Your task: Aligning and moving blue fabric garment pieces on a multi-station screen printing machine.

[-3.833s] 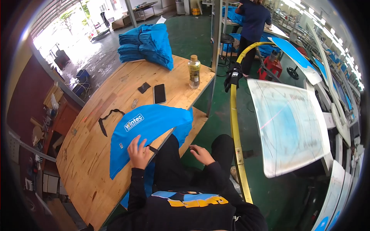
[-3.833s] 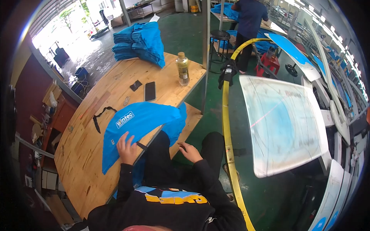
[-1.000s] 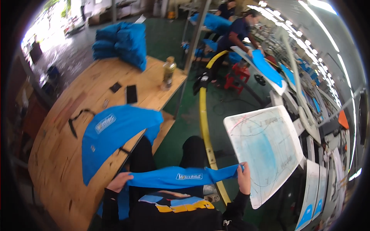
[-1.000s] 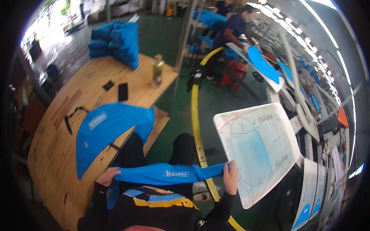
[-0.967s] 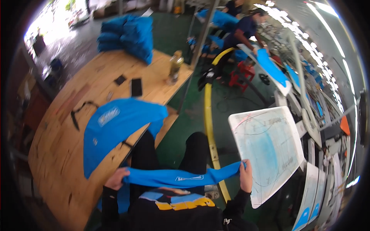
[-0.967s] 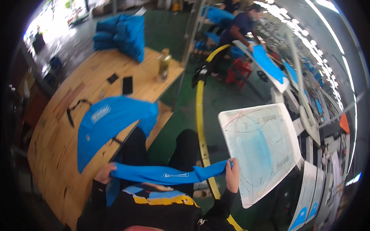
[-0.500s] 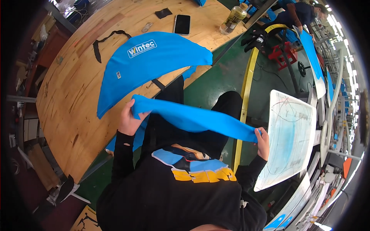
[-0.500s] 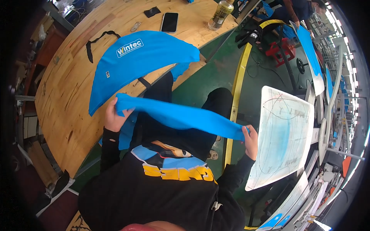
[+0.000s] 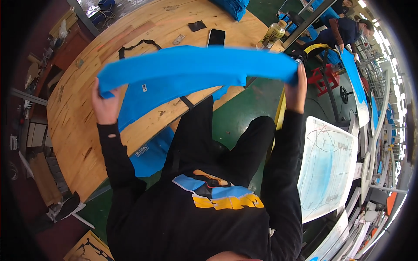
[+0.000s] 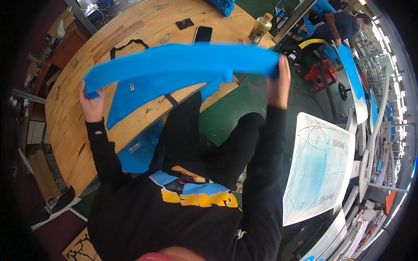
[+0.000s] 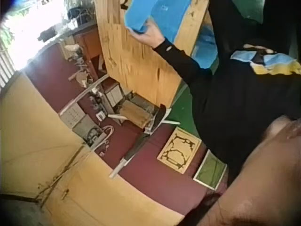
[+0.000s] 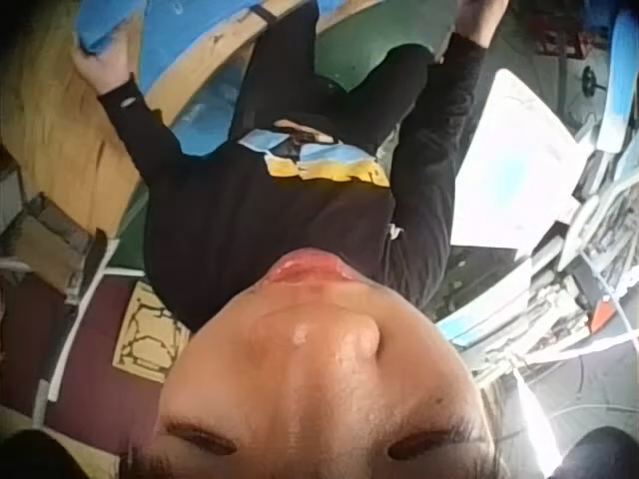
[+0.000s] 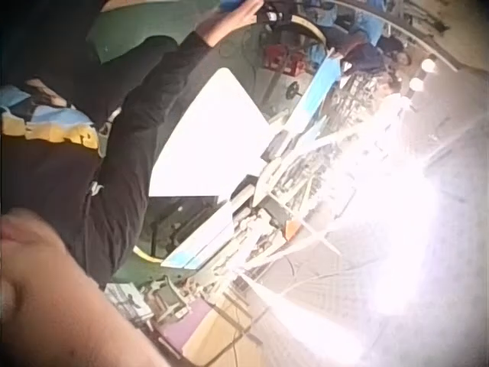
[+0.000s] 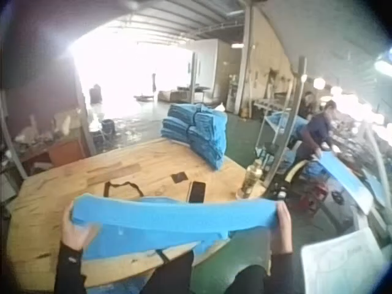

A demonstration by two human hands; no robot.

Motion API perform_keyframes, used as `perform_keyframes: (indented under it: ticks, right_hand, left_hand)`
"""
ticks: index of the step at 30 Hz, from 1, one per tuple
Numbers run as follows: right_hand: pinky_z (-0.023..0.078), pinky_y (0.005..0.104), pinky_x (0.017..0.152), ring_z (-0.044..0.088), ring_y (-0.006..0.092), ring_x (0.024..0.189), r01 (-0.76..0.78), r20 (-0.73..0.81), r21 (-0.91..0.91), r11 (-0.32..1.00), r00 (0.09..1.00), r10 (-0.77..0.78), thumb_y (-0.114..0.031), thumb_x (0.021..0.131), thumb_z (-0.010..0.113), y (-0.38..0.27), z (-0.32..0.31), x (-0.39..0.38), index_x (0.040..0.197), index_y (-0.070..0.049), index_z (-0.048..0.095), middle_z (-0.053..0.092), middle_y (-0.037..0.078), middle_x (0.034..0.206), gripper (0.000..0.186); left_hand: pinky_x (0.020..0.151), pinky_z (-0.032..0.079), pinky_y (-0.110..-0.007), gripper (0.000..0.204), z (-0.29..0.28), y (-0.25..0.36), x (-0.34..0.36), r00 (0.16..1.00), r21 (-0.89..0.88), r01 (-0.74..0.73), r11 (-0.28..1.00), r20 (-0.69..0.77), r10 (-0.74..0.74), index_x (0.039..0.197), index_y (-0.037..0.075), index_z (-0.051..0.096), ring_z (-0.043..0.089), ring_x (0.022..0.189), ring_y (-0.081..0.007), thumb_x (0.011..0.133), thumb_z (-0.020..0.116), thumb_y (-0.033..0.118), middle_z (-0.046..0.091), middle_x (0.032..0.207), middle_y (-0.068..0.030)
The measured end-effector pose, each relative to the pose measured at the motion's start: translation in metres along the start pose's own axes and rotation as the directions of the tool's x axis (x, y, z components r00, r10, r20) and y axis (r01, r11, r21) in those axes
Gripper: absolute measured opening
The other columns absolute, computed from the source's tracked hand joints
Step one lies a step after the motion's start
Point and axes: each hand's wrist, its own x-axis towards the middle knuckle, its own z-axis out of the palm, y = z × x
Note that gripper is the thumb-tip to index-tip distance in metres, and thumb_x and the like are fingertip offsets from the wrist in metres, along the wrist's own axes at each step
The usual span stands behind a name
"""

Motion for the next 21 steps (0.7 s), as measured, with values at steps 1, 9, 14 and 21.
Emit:
perform_keyframes:
  ticks: [1,9,14,21]
  right_hand:
    - [0.044,0.0302,0.093,0.055,0.0238,0.110,-0.215,-0.050,0.452,0.865,0.963,0.266,0.001,0.085,0.059,0.025,0.022,0.015,0.124,0.001,0.047,0.055,0.014,0.121,0.041]
    - [0.046,0.0287,0.071,0.055,0.0107,0.083,-0.601,0.485,0.799,0.008,0.654,0.580,-0.027,0.095,0.052,0.002,0.126,0.033,0.098,-0.010,0.056,0.056,0.000,0.091,0.018]
    - [0.051,0.0322,0.062,0.056,0.0136,0.077,-0.900,0.693,0.433,0.047,0.365,0.621,-0.027,0.095,0.051,0.036,0.146,-0.027,0.097,-0.006,0.056,0.055,0.003,0.086,0.022]
    - [0.053,0.0297,0.060,0.056,0.0122,0.075,-0.947,0.706,0.215,0.238,0.319,0.632,-0.030,0.093,0.056,0.044,0.149,-0.031,0.095,-0.003,0.056,0.056,0.003,0.084,0.026]
  left_hand:
    - [0.101,0.037,-0.040,0.030,0.011,0.005,0.012,0.999,0.006,-0.010,1.000,0.035,0.009,0.112,-0.003,0.053,0.050,0.114,-0.0238,0.095,0.054,0.021,0.056,0.119,-0.0136]
    - [0.104,0.040,-0.041,0.038,-0.057,0.019,0.000,0.996,0.249,0.008,0.968,-0.084,0.014,0.121,-0.003,0.048,0.049,0.115,-0.0258,0.095,0.055,0.022,0.051,0.122,-0.0144]
    - [0.089,0.050,-0.036,0.031,-0.123,0.000,-0.030,0.962,0.589,0.234,0.774,-0.256,-0.096,0.116,0.000,0.052,0.056,0.099,-0.0229,0.095,0.056,0.023,0.054,0.110,-0.0102]
    - [0.053,0.042,-0.019,0.022,-0.131,0.000,-0.034,0.944,0.852,0.321,0.414,-0.322,-0.071,0.101,0.003,0.058,0.050,0.059,-0.0061,0.095,0.057,0.025,0.054,0.075,0.0003]
